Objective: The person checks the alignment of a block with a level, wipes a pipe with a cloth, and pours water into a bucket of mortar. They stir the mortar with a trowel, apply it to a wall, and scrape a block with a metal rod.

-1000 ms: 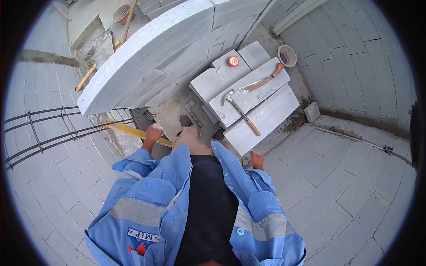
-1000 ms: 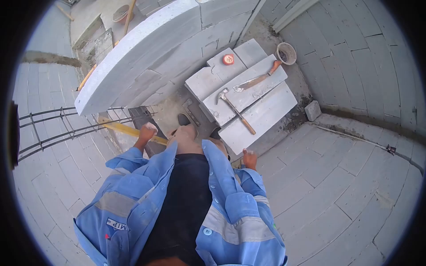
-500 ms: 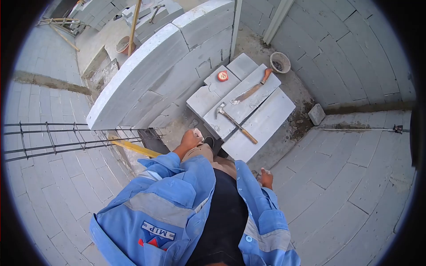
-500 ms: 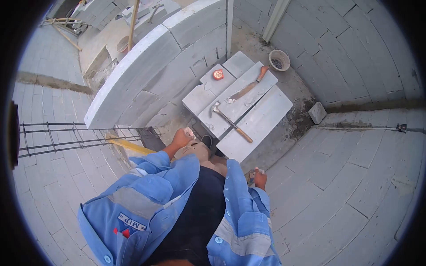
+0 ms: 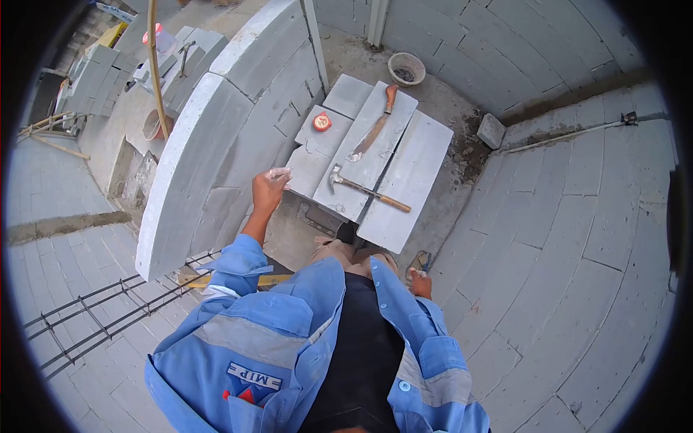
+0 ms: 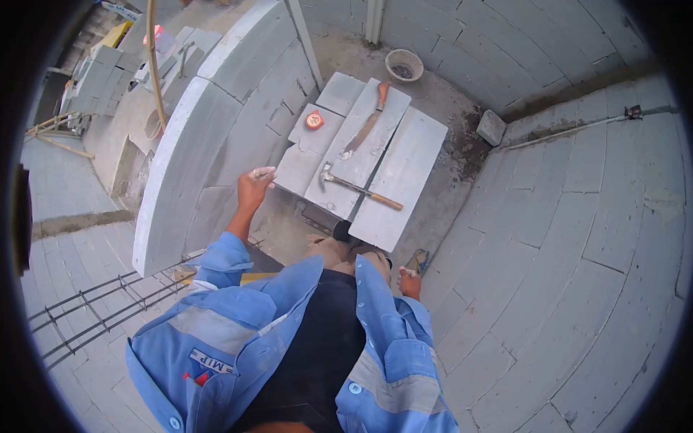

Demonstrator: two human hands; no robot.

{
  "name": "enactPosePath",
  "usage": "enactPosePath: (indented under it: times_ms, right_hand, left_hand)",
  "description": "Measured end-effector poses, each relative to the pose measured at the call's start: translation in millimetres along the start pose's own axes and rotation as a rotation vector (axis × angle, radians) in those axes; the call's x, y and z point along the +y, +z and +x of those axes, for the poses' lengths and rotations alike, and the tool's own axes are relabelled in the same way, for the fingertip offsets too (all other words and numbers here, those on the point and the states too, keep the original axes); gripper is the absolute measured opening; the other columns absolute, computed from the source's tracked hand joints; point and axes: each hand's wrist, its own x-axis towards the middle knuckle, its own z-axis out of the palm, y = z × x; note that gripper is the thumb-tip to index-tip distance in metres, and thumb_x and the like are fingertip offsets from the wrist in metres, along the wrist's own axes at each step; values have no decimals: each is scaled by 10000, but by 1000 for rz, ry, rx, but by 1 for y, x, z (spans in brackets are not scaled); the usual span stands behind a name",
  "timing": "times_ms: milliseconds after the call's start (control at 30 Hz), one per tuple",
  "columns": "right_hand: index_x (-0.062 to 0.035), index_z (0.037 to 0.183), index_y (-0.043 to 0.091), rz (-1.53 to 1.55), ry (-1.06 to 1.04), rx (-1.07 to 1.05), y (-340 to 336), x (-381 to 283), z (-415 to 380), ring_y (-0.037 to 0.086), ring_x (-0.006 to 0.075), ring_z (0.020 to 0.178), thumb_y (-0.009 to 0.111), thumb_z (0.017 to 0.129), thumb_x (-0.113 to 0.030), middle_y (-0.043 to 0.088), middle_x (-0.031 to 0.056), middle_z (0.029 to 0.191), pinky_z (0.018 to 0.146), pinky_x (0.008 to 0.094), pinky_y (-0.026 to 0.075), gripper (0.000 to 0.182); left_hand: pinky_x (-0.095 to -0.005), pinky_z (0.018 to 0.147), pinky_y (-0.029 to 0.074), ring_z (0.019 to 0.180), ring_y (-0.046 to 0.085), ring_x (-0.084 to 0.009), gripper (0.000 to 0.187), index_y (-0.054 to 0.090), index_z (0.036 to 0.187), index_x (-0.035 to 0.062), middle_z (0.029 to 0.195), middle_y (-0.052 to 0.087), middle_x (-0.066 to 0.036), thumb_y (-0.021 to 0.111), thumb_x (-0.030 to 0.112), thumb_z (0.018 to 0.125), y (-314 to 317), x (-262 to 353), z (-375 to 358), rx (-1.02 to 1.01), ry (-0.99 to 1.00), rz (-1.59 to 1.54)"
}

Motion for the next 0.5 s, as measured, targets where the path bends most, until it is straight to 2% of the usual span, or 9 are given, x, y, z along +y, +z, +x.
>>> enactPosePath:
  times_ms: [33, 100, 133, 233, 300, 367, 400, 433, 500]
  right_hand:
    - [27, 1027, 679, 20, 11, 17, 0, 1, -12, 661, 207, 698, 689, 889, -361, 711, 129, 854, 613, 339, 523, 411]
    - [24, 937, 634, -113, 29, 32, -2, -1, -37, 635, 156, 601, 696, 893, -301, 656, 85, 736, 499, 300, 480, 333]
    - [24, 937, 634, -102, 40, 46, -2, -2, -45, 635, 156, 601, 696, 893, -301, 656, 85, 736, 499, 300, 480, 333]
    - [14, 919, 631, -50, 105, 79, -3, 14, -40, 631, 152, 597, 700, 890, -305, 651, 86, 720, 479, 298, 450, 327]
    - [-22, 1066, 630, 100, 145, 10, -6, 32, -25, 654, 160, 660, 663, 919, -362, 679, 76, 807, 540, 316, 478, 372]
    - [-19, 1048, 638, 75, 100, 91, -9, 29, -24, 654, 158, 658, 663, 920, -361, 679, 74, 814, 540, 304, 481, 366]
    - [-25, 1040, 642, 81, 54, 125, -10, 33, -19, 652, 154, 665, 663, 922, -359, 678, 71, 817, 540, 299, 480, 355]
    - [-31, 1033, 645, 87, 11, 163, -11, 38, -12, 651, 150, 671, 663, 924, -356, 678, 68, 820, 539, 294, 479, 343]
    - [-39, 1020, 658, 180, -53, 251, -10, 40, -10, 652, 144, 691, 664, 927, -349, 682, 62, 833, 553, 294, 490, 324]
  left_hand:
    - [-262, 629, 524, 668, 693, -139, 233, 732, 1022, -34, 864, 743, -120, 686, 107, 843, -5, 22, 6, 23, 38, 16]
    - [-259, 656, 524, 703, 704, -149, 256, 721, 1069, -28, 882, 744, -127, 669, 118, 864, -15, 43, 24, -12, 130, 56]
    - [-257, 682, 524, 739, 715, -160, 280, 710, 1115, -22, 901, 744, -134, 653, 129, 886, -17, 48, 31, -21, 209, 93]
    - [-263, 729, 520, 795, 724, -172, 291, 699, 1152, -2, 930, 742, -147, 627, 162, 922, -5, 59, 46, -56, 257, 36]
    - [-275, 720, 514, 794, 728, -183, 328, 676, 1202, 12, 926, 729, -164, 597, 212, 954, 12, 37, 59, -130, 309, 63]
    - [-272, 707, 502, 812, 725, -178, 368, 652, 1238, 11, 893, 708, -167, 544, 253, 983, 31, 26, 51, -287, 194, 186]
    - [-272, 690, 489, 770, 705, -153, 405, 636, 1259, 9, 837, 686, -160, 505, 292, 1001, 44, 17, 45, -344, 222, 197]
    - [-272, 690, 489, 770, 705, -153, 405, 636, 1259, 9, 837, 686, -160, 505, 292, 1001, 57, 2, 41, -398, 230, 209]
    - [-304, 710, 493, 768, 684, -181, 433, 628, 1257, -2, 826, 683, -158, 487, 319, 1004, 75, -47, 38, -587, 84, 214]
